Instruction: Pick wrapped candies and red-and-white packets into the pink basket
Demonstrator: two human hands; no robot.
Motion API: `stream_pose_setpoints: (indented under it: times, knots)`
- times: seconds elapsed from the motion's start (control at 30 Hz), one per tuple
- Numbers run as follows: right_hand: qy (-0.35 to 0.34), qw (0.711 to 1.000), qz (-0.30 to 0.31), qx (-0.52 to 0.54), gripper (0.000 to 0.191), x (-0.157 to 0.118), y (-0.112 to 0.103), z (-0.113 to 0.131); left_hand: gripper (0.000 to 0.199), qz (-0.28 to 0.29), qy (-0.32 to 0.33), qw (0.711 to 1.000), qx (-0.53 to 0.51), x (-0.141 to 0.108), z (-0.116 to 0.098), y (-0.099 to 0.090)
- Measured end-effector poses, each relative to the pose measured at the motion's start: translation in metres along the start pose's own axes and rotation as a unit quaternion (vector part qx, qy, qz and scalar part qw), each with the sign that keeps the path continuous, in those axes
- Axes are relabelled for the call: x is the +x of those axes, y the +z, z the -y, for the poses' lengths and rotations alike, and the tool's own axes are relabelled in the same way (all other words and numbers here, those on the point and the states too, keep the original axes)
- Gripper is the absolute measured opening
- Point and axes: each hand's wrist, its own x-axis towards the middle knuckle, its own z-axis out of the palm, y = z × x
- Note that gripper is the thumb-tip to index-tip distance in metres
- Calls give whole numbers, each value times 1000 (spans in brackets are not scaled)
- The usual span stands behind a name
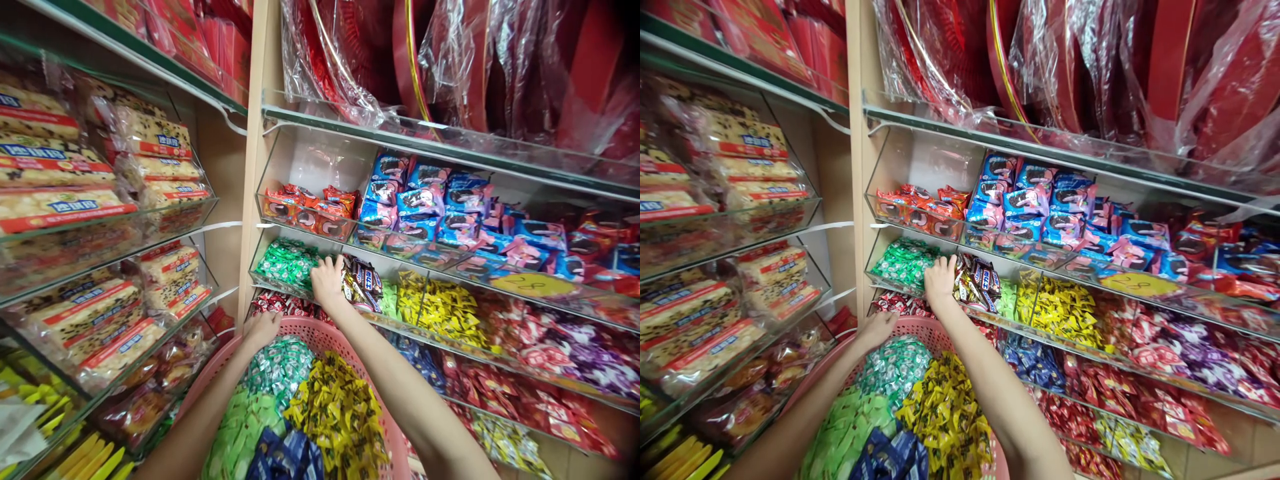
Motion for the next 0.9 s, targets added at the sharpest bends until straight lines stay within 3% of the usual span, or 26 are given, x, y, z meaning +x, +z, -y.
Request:
stream_pose_setpoints:
  times: [0.2, 0.33, 0.4, 0.43, 0.57, 0.63, 0.73, 0.9]
  knots:
    - [17, 997, -65, 40, 24, -4, -16, -8, 59, 5, -6, 1000, -1, -3, -5, -4]
    - [43, 974, -119, 190, 27, -28, -28, -11, 58, 6, -7, 1000, -5, -2, -4, -3]
    - [57, 933, -113, 336, 29, -47, -27, -8, 58, 6, -4, 1000, -7, -1, -4, -2]
    - [66, 900, -105, 418, 30, -57, -24, -5, 57, 5, -4, 1000, -7, 0, -4, -2]
    - [115, 727, -71, 673, 28, -90, -7, 8, 57, 2, -2, 1000, -4, 1, -7, 0]
    - [141, 665, -66, 730, 26, -102, -1, 13, 57, 1, 6, 1000, -2, 1, -8, 1]
    - [169, 621, -63, 763, 23, -113, 2, 17, 56, 1, 17, 1000, 4, 1, -10, 2]
    - [178, 607, -57, 772, 21, -123, 5, 18, 55, 11, -7, 1000, 5, 0, -12, 2]
